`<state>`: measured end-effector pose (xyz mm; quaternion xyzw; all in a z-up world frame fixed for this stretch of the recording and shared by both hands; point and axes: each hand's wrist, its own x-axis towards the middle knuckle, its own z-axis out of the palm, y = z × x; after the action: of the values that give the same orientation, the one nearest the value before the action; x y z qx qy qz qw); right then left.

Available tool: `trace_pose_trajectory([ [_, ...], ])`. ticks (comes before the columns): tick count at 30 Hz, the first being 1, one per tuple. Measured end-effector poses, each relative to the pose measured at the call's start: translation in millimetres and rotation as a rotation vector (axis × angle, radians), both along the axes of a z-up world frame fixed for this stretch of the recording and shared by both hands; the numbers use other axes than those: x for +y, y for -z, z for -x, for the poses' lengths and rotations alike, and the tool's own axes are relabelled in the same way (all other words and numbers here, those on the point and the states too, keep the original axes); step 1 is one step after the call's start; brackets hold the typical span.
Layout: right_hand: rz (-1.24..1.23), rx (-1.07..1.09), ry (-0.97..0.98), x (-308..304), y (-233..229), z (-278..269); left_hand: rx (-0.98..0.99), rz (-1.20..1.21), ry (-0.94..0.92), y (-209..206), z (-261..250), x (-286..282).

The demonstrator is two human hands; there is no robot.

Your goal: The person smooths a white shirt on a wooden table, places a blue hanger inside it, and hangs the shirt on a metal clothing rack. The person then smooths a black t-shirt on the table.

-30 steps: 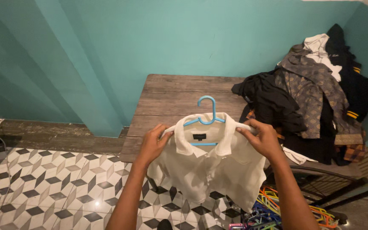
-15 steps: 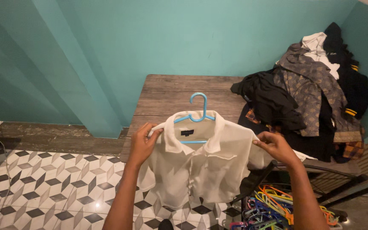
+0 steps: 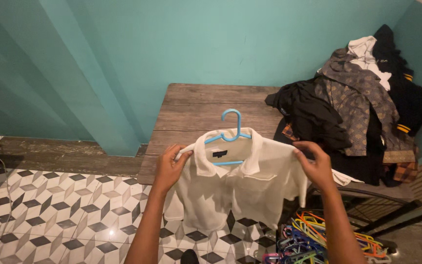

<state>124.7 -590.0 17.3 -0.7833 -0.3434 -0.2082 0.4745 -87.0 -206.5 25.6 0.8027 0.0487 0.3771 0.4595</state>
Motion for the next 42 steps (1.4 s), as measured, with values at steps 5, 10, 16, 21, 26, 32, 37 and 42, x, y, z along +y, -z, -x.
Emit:
trace_pose_trajectory([
  [5,0.145,0.122,-0.174,28.3,-21.6,18.4,0.062,-0.019,0.012,-8.5,-1.5,-7.3],
  [10,0.211,0.239,-0.100,45.7,-25.3,19.6,0.109,0.162,0.102,-11.1,-6.1,-5.3],
  [16,0.206,0.183,0.012,44.0,-25.0,27.0,0.037,0.059,0.091,7.0,7.5,22.0],
  [21,0.176,0.200,-0.049,35.4,-25.5,28.7,0.185,0.113,0.059,31.3,24.9,29.3],
  [26,0.120,0.244,-0.096,35.9,-24.3,25.7,0.178,0.271,0.058,57.9,15.4,38.3],
  [32,0.103,0.236,-0.115,34.9,-19.5,30.5,0.090,0.008,-0.025,14.1,13.3,16.5],
  [37,0.091,0.289,-0.106,38.4,-17.5,34.5,0.017,-0.163,0.143,-20.5,4.1,-17.5],
  [42,0.116,0.321,-0.076,39.0,-21.0,43.5,0.287,-0.046,0.085,-27.6,5.3,-28.3],
])
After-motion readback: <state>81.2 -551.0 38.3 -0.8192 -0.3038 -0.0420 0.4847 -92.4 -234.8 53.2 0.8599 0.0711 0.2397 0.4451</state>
